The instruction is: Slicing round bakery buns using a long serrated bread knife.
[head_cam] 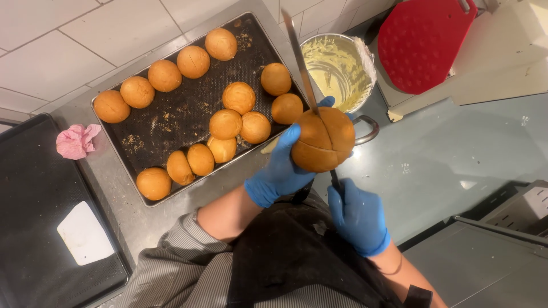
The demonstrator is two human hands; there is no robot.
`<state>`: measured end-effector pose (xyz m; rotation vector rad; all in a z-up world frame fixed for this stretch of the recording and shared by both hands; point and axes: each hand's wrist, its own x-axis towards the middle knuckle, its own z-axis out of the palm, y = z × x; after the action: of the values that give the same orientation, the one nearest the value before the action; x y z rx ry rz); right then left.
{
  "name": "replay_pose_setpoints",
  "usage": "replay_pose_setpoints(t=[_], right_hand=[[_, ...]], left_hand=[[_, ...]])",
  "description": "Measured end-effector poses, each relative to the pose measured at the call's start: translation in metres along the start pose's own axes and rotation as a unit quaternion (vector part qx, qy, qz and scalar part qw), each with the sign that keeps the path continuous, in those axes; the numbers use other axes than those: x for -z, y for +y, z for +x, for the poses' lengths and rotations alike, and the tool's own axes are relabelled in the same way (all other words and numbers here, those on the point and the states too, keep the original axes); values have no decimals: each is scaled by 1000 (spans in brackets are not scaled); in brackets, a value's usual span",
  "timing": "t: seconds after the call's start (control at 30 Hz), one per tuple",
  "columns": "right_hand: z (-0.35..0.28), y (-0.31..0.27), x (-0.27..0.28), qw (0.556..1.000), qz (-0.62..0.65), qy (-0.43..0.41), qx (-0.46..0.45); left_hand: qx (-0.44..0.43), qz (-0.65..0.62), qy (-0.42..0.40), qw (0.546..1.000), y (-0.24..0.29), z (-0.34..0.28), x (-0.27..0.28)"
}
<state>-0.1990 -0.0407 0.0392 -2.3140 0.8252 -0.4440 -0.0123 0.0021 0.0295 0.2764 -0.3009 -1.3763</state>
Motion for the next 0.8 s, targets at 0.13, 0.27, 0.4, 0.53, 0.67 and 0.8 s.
replay_pose_setpoints(t=[0.13, 0.27, 0.4, 0.53, 0.67, 0.8], right_hand=[[3, 7, 0, 1000, 6, 9, 15], [1, 17, 6, 998, 45, -41, 8], [13, -4, 25, 997, -38, -50, 40], [8, -12, 34, 997, -59, -34, 35], [2, -15, 31, 998, 23, -14, -48], [0, -12, 18, 998, 63, 10, -8]], left_hand=[[-20, -11, -50, 999, 4, -1, -4], [18, -38, 0, 999, 8, -5, 7], [120, -126, -40, 984, 26, 3, 41], [125, -42, -4, 991, 38, 3, 33], [13, 33, 43, 998, 38, 6, 8], [-43, 0, 46, 998, 21, 16, 24]])
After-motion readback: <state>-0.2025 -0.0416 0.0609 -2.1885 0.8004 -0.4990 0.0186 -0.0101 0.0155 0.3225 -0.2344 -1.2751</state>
